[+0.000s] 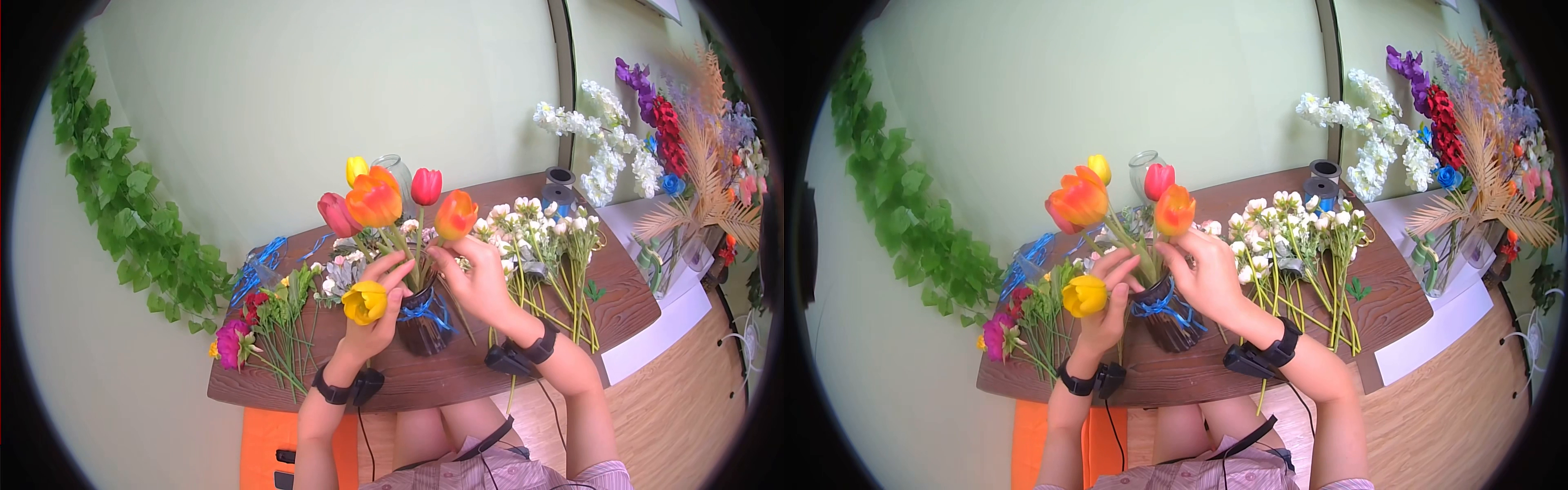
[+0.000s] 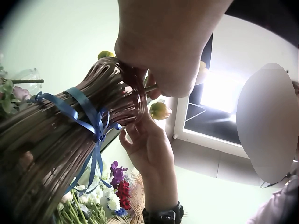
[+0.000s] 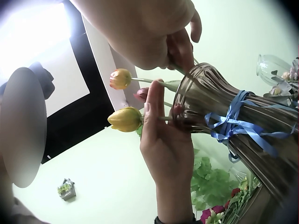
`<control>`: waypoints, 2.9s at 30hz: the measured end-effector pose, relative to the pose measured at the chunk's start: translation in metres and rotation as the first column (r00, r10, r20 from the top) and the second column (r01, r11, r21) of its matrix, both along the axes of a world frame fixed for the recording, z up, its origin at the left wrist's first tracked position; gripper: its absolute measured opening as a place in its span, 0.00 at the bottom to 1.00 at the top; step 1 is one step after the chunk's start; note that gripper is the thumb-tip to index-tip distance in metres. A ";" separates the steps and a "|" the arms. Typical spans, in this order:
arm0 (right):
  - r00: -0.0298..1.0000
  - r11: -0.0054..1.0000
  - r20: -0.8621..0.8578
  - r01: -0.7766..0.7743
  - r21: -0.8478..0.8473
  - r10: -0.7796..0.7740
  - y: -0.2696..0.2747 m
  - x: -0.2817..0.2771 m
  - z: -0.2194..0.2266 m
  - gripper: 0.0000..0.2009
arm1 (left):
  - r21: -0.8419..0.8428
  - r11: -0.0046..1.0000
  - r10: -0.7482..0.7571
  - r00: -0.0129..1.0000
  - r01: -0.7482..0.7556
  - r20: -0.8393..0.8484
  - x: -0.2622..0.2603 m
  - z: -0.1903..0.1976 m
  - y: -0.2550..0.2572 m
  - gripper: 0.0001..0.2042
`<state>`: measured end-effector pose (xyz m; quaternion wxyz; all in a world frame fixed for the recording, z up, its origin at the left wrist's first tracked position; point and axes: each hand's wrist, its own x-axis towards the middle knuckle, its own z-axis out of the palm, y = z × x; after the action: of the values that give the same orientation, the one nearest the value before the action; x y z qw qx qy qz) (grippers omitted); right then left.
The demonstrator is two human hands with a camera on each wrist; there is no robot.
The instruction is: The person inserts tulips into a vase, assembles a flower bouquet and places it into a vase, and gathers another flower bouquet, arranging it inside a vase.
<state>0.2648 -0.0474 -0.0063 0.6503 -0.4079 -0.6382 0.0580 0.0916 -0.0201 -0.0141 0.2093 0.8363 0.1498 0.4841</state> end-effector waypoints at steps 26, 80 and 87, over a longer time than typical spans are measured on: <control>0.999 0.999 -0.031 -0.040 -0.007 0.040 0.000 -0.004 0.002 0.05 | -0.041 0.998 -0.058 0.997 0.056 -0.060 0.002 0.006 -0.001 0.14; 0.993 0.993 -0.057 -0.107 -0.059 0.103 -0.002 -0.008 -0.002 0.09 | 0.035 0.996 0.084 0.995 -0.086 0.063 -0.010 -0.002 0.000 0.10; 0.989 0.994 -0.122 -0.087 -0.064 0.079 -0.003 -0.005 -0.002 0.10 | 0.173 0.977 0.082 0.973 -0.121 0.217 -0.018 -0.001 0.006 0.12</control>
<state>0.2597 -0.0501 -0.0083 0.6700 -0.3988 -0.6121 0.1315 0.0737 -0.0141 -0.0146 0.1201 0.7878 0.1242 0.5913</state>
